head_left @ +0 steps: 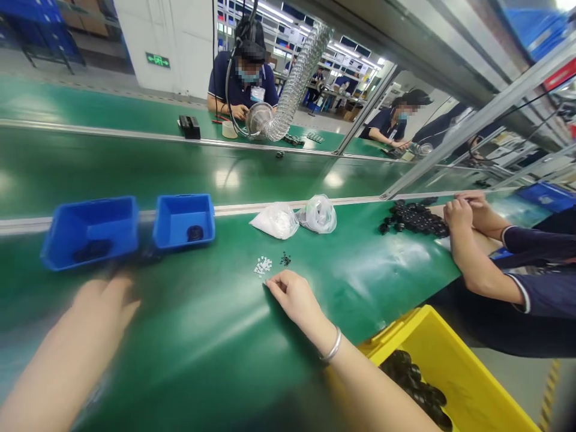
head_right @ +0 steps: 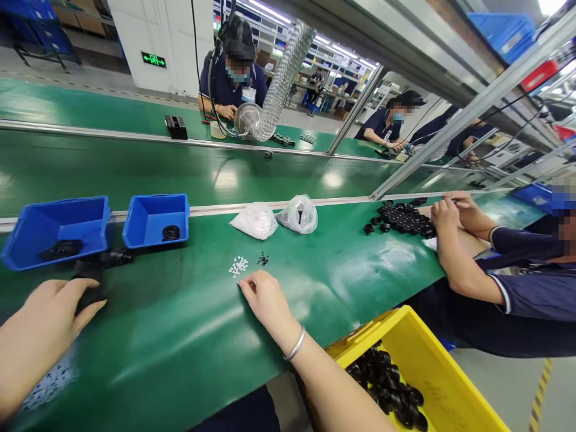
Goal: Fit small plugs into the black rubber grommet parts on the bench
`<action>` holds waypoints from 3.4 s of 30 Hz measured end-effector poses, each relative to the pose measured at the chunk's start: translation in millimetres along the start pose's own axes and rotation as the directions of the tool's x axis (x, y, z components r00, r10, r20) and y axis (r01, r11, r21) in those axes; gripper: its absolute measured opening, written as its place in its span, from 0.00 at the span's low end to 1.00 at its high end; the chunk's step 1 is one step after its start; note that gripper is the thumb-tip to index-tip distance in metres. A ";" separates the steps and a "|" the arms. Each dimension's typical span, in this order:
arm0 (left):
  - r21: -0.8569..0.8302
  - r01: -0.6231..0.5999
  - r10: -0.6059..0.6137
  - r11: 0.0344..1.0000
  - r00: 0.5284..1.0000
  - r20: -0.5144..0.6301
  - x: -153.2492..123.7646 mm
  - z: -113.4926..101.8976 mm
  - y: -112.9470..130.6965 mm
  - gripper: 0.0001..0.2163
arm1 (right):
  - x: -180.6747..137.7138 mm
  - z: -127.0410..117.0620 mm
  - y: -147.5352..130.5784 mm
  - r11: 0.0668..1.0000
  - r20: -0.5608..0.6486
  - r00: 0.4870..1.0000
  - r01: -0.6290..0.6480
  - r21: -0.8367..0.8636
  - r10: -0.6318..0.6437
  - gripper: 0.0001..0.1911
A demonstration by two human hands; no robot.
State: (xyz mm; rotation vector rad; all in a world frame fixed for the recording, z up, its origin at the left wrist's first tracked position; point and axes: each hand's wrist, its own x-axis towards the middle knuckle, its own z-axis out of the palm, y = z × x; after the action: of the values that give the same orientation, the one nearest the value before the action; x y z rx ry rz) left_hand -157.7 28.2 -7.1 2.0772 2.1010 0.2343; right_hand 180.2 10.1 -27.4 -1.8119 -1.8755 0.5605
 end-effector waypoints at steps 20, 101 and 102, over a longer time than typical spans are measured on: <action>-0.666 0.739 0.384 -0.102 0.646 0.659 -35.9 22.3 104.5 0.16 | 2.4 10.2 10.5 0.982 -0.007 0.982 0.190 0.016 -0.190 0.08; -0.827 0.078 0.366 0.556 0.871 0.328 -40.8 45.2 103.8 0.12 | -14.8 4.3 -37.8 0.906 0.101 0.928 0.320 0.277 -0.358 0.04; -0.822 0.067 0.371 0.566 0.870 0.326 -40.2 44.9 104.0 0.11 | -19.9 11.4 -44.4 0.893 0.120 0.918 0.326 0.310 -0.377 0.03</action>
State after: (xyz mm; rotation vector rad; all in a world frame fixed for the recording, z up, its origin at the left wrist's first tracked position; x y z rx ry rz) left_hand -45.7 -11.2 -25.6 1.5004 1.1375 0.5450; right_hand 138.0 -11.4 -11.4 -1.2321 -2.0547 0.8290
